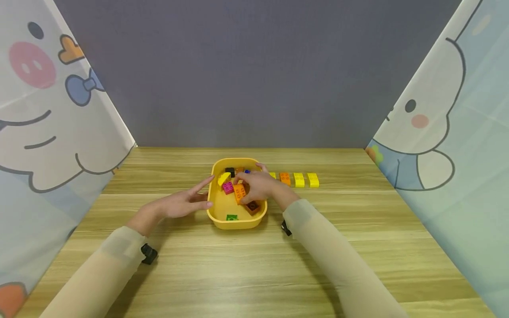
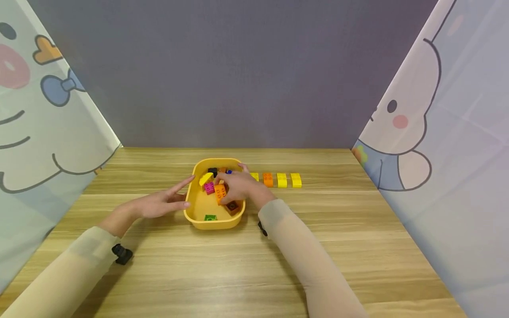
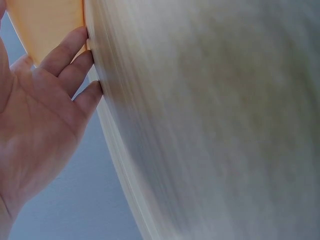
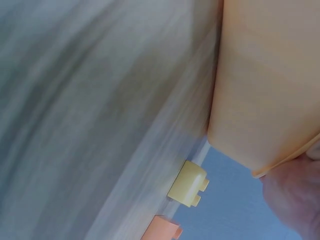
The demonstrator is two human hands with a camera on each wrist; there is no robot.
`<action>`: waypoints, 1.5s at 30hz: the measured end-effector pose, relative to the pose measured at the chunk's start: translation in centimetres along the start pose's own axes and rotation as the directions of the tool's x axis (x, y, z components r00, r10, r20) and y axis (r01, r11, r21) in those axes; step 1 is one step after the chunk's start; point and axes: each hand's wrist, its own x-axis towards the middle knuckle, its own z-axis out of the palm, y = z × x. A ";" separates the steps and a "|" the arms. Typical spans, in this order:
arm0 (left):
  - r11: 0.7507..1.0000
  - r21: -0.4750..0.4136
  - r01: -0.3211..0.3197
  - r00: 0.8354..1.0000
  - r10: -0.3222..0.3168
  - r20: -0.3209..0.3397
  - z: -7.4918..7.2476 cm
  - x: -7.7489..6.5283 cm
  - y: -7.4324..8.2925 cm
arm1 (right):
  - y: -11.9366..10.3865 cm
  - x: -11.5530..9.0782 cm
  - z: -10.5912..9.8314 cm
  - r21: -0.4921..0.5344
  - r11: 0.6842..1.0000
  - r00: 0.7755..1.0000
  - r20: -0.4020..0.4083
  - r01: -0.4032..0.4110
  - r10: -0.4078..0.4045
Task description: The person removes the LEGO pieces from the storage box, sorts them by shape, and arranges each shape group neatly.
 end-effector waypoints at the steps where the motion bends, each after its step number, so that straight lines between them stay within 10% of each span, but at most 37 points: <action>1: 1.000 0.002 0.001 1.000 -0.001 0.001 0.0 0.0 0.0 | 0.1 0.0 0.1 0.006 1.000 1.000 -0.005 0.006 -0.006; 21: 1.000 0.024 -0.006 1.000 0.006 0.007 0.1 0.3 0.5 | 1.6 -1.2 -0.5 0.331 0.930 0.975 -0.204 0.158 -0.093; 28: 1.000 0.024 0.003 1.000 -0.003 0.007 0.1 0.3 0.6 | 2.7 -3.6 -2.1 0.633 0.734 0.956 -0.283 0.245 -0.075; 32: 1.000 0.018 0.006 1.000 -0.007 0.008 0.1 0.3 0.6 | 4.2 -5.4 -2.7 0.692 0.672 0.949 -0.311 0.263 -0.051; 45: 1.000 0.031 -0.002 1.000 0.002 -0.006 0.1 0.2 0.1 | 12.5 -12.1 -3.5 0.703 0.691 0.925 -0.354 0.168 0.135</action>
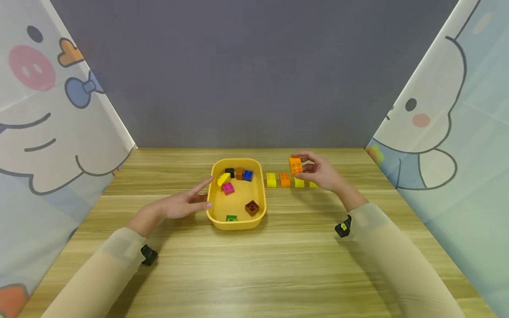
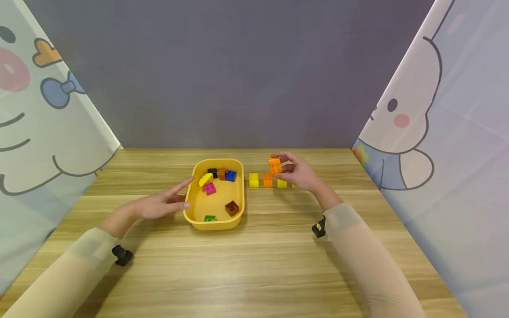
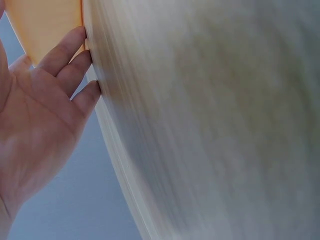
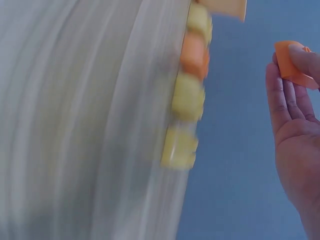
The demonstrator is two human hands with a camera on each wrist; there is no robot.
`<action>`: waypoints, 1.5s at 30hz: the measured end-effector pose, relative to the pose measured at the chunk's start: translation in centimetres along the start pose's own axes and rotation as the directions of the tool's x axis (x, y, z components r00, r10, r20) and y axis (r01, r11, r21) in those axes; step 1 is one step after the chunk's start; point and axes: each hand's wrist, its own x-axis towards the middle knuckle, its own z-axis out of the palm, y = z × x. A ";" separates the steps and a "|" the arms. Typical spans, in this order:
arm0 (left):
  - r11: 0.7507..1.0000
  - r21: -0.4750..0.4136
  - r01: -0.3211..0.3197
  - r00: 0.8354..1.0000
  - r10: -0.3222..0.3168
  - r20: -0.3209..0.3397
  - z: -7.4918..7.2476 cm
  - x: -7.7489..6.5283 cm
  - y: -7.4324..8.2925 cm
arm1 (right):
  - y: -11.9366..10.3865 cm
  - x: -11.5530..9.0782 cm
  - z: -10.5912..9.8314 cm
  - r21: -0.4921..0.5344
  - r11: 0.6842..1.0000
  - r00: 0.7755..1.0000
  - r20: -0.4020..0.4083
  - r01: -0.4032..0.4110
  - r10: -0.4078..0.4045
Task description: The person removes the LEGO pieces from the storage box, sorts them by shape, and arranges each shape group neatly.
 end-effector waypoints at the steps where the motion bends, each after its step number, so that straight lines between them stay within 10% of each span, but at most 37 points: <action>1: 1.000 0.003 0.001 1.000 -0.001 0.000 0.0 0.0 0.0 | 0.3 -0.4 -0.6 -0.008 1.000 1.000 -0.009 -0.017 0.017; 15: 1.000 0.020 -0.003 1.000 0.003 -0.002 0.0 0.0 -0.2 | 5.4 -4.4 -6.7 -0.264 0.941 0.977 -0.085 -0.211 0.196; 45: 1.000 0.017 0.005 1.000 -0.005 -0.002 0.0 0.0 0.0 | 7.4 -4.2 -7.4 -0.513 0.829 0.961 0.031 -0.221 0.275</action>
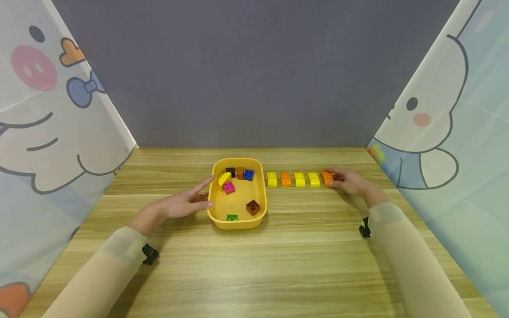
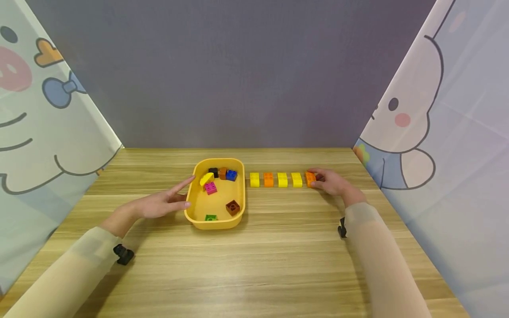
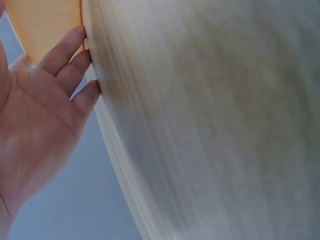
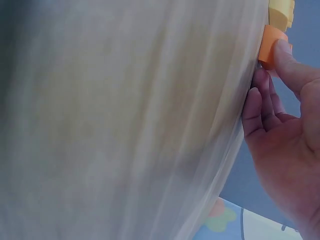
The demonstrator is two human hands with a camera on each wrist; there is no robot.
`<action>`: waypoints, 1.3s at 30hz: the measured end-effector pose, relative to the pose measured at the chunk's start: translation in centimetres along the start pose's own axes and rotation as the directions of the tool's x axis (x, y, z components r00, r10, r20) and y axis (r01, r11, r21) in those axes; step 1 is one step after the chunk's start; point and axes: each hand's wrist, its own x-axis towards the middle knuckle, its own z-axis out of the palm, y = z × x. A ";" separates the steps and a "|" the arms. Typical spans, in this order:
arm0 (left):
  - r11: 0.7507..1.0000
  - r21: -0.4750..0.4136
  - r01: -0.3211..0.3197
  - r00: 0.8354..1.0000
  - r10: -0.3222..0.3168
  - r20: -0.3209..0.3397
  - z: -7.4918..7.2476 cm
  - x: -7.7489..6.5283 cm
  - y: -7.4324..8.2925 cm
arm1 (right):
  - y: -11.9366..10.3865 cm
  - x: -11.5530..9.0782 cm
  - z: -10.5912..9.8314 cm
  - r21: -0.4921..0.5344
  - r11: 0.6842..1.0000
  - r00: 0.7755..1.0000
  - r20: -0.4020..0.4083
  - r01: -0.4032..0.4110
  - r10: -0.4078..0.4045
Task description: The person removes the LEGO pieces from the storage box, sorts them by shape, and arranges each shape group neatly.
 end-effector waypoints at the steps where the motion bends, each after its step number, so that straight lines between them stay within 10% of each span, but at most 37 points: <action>1: 1.000 0.001 0.002 1.000 -0.002 0.000 0.0 0.0 0.0 | 0.0 0.1 0.0 0.000 1.000 1.000 0.004 0.005 -0.004; 26: 1.000 -0.014 -0.005 1.000 0.006 0.005 -0.1 -0.1 0.1 | 0.3 -0.1 -0.3 0.067 0.997 0.999 0.021 0.027 -0.028; 39: 1.000 -0.020 0.007 1.000 -0.007 0.005 0.0 -0.1 0.1 | -3.0 0.0 -0.8 0.122 0.988 0.988 -0.134 0.094 -0.077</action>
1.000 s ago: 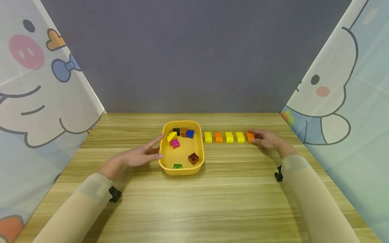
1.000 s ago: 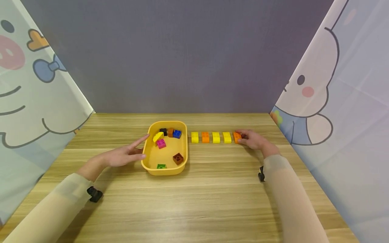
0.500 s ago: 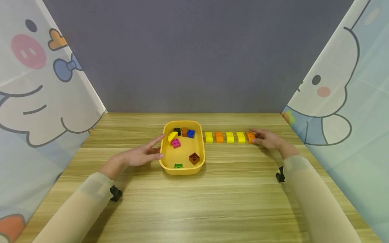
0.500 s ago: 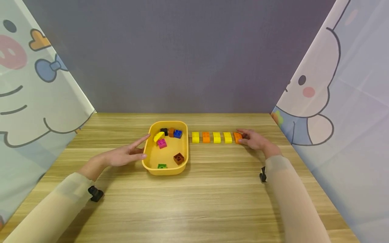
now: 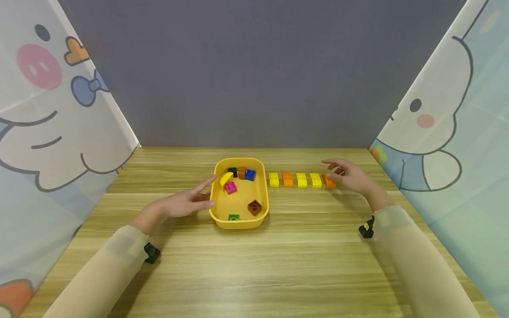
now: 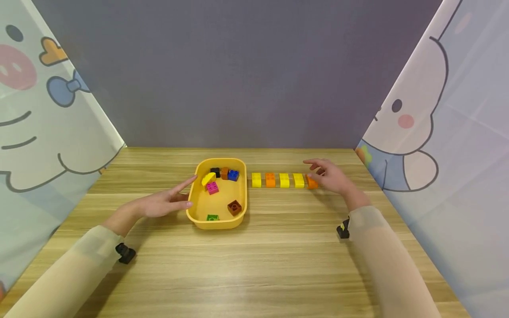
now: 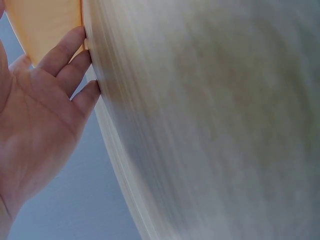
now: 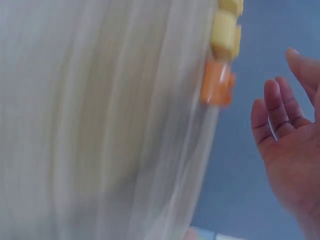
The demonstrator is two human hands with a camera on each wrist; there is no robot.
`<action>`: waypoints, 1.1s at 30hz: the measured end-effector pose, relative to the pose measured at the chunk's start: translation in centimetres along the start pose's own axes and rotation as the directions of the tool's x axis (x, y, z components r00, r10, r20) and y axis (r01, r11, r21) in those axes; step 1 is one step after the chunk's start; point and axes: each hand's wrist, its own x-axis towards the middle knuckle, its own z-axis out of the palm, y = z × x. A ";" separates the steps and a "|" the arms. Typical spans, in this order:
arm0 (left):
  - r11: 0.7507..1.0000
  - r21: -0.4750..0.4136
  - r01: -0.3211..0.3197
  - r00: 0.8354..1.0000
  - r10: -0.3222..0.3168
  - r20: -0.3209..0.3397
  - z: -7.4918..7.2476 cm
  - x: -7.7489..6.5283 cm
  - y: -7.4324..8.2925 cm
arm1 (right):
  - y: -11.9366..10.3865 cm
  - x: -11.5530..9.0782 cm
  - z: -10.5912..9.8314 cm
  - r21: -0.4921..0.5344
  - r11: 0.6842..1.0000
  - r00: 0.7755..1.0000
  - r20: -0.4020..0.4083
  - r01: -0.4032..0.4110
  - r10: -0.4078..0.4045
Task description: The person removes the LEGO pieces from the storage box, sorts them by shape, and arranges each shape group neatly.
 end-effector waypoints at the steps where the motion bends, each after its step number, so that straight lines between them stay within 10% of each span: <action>1: 1.000 0.000 0.000 1.000 0.000 0.000 0.0 0.0 0.0 | -0.5 0.1 0.3 0.014 1.000 1.000 -0.005 0.009 -0.009; 33: 1.000 0.018 -0.008 1.000 0.008 0.008 0.0 0.3 -0.2 | -18.3 9.4 15.1 0.086 0.943 0.938 0.110 0.320 -0.328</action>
